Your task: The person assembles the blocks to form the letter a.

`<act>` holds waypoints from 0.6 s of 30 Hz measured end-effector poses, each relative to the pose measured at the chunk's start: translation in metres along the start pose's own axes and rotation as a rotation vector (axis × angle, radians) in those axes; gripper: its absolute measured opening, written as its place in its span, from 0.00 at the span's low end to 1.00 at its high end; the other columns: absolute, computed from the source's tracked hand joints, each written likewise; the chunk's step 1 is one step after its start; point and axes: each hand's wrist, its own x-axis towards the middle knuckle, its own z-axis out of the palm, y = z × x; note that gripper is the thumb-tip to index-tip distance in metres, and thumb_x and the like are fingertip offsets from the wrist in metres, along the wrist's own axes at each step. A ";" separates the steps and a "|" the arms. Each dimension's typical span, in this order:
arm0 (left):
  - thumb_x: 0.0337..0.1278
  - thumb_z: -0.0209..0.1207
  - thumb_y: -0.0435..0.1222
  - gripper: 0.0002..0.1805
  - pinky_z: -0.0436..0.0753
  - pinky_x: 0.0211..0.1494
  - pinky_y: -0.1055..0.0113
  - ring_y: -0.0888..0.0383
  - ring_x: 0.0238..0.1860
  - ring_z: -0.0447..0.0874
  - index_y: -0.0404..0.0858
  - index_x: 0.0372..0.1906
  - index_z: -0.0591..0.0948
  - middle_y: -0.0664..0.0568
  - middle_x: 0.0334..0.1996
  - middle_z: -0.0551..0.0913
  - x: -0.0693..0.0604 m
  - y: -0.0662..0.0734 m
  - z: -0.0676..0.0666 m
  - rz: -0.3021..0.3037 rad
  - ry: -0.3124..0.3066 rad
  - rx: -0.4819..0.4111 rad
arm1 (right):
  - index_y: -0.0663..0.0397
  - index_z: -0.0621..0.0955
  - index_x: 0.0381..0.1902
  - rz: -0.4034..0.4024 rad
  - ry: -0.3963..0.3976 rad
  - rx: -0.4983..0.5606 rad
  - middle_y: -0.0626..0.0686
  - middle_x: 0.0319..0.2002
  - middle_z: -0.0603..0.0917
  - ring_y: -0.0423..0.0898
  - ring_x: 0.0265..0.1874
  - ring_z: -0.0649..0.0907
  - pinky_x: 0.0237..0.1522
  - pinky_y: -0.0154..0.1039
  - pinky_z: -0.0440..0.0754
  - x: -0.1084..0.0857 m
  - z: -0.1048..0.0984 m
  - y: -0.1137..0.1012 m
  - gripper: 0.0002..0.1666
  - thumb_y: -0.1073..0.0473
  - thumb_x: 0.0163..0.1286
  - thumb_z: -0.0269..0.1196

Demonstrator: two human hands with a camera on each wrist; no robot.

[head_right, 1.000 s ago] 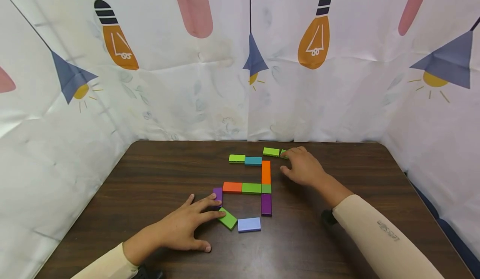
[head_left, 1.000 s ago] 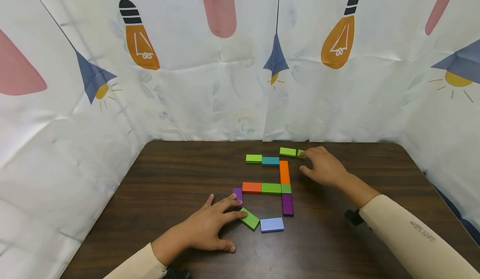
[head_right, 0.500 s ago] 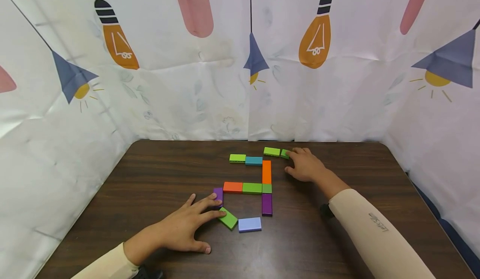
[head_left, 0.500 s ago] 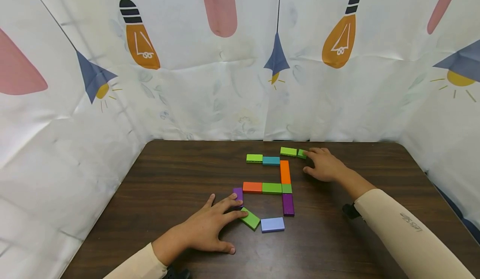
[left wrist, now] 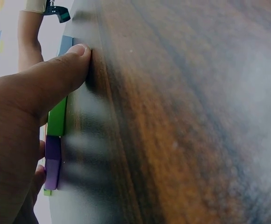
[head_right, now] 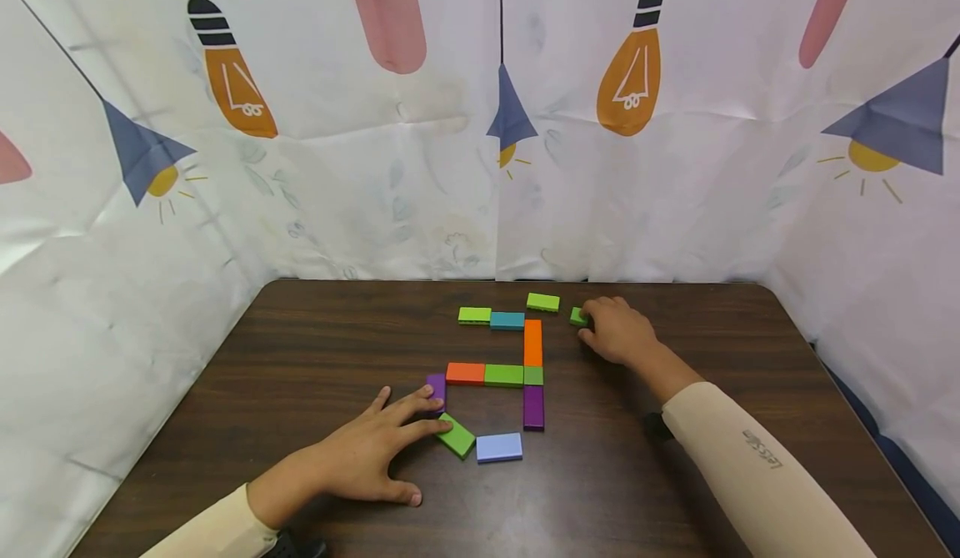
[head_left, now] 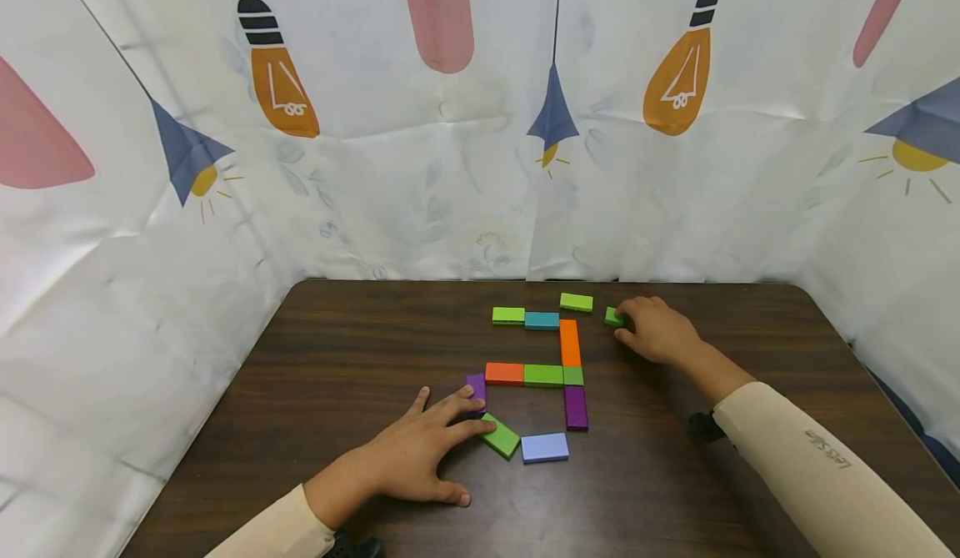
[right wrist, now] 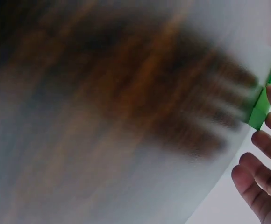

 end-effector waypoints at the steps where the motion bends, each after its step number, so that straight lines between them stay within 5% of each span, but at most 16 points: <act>1: 0.54 0.64 0.69 0.48 0.51 0.68 0.22 0.51 0.81 0.43 0.62 0.79 0.63 0.55 0.79 0.56 0.000 0.000 0.000 0.000 0.000 0.000 | 0.58 0.81 0.60 0.007 0.002 -0.004 0.64 0.63 0.78 0.65 0.62 0.75 0.53 0.66 0.78 -0.001 -0.001 0.000 0.22 0.53 0.73 0.66; 18: 0.54 0.63 0.69 0.48 0.51 0.67 0.22 0.50 0.81 0.43 0.62 0.79 0.63 0.55 0.79 0.56 0.000 0.000 -0.001 -0.002 -0.011 -0.016 | 0.54 0.85 0.49 0.030 -0.013 -0.029 0.57 0.48 0.85 0.52 0.40 0.83 0.31 0.50 0.81 -0.009 -0.004 0.003 0.13 0.56 0.70 0.68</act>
